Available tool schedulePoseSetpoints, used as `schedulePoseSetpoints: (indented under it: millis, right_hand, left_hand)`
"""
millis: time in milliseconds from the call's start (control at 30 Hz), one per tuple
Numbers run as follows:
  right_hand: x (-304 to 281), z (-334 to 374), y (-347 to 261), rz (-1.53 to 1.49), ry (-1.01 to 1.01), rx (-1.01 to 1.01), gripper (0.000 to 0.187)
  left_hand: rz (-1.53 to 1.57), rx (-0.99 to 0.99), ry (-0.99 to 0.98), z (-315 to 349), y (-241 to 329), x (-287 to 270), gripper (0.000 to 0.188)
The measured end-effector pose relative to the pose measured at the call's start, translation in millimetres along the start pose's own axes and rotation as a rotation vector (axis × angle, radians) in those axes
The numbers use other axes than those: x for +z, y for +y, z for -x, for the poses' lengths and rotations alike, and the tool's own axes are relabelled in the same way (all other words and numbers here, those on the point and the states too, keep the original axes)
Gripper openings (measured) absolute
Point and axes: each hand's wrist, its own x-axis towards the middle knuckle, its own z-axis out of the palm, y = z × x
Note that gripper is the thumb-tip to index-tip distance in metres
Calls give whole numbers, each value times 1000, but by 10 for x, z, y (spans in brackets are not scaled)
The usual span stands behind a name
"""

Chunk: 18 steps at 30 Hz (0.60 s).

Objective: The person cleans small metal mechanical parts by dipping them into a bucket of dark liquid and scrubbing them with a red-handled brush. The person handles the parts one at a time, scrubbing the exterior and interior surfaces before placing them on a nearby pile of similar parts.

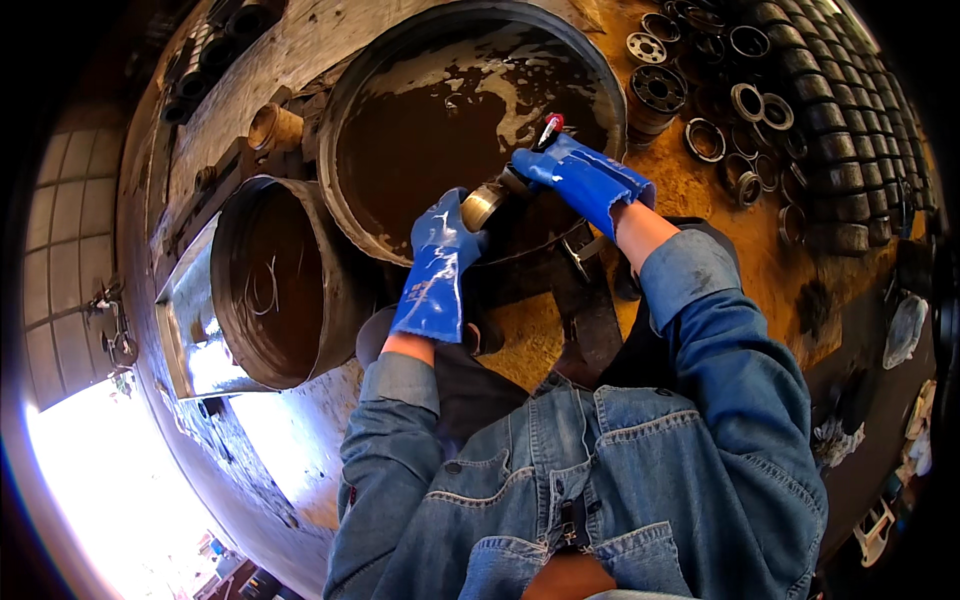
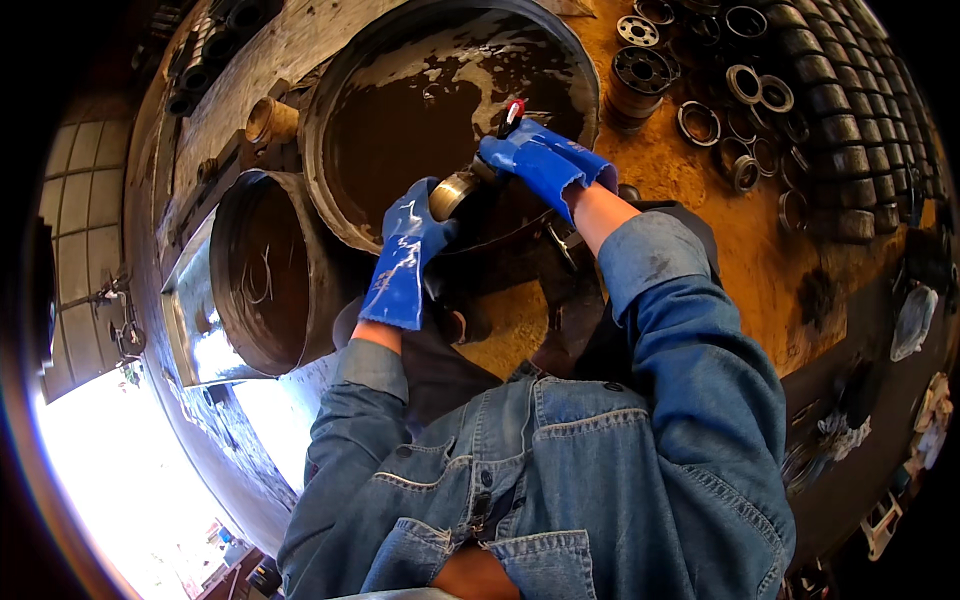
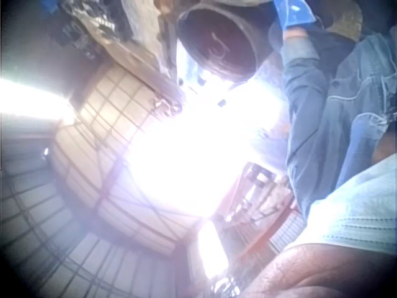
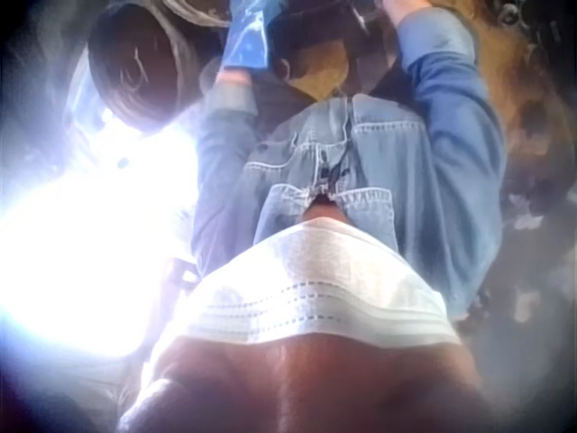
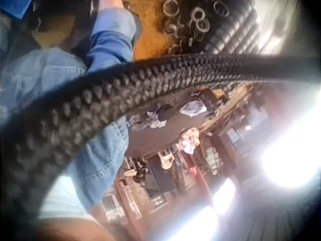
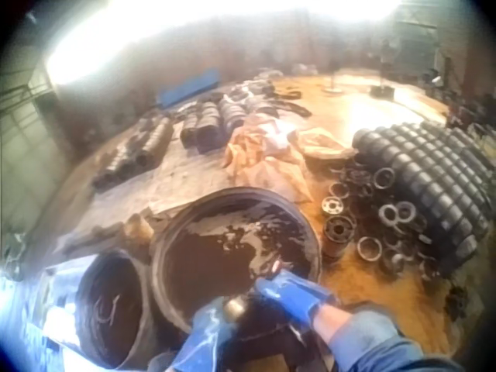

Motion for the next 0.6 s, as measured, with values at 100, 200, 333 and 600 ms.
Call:
schedulePoseSetpoints:
  millis: [100, 200, 333, 600]
  right_hand:
    - [9, -41, 45, -27, -16, 2, 68]
    - [145, -230, 151, -54, 26, -2, 68]
    - [359, -436, 355, 36, 181, -51, 62]
    - [50, -472, 591, 77, 225, -147, 48]
  left_hand:
    - [-177, -174, -214, -259, 327, -64, 76]
    - [-266, -250, -365, -405, 528, -204, 66]
    - [-167, -220, -309, -515, 239, -106, 58]
    - [395, 77, -39, -370, -131, 354, 67]
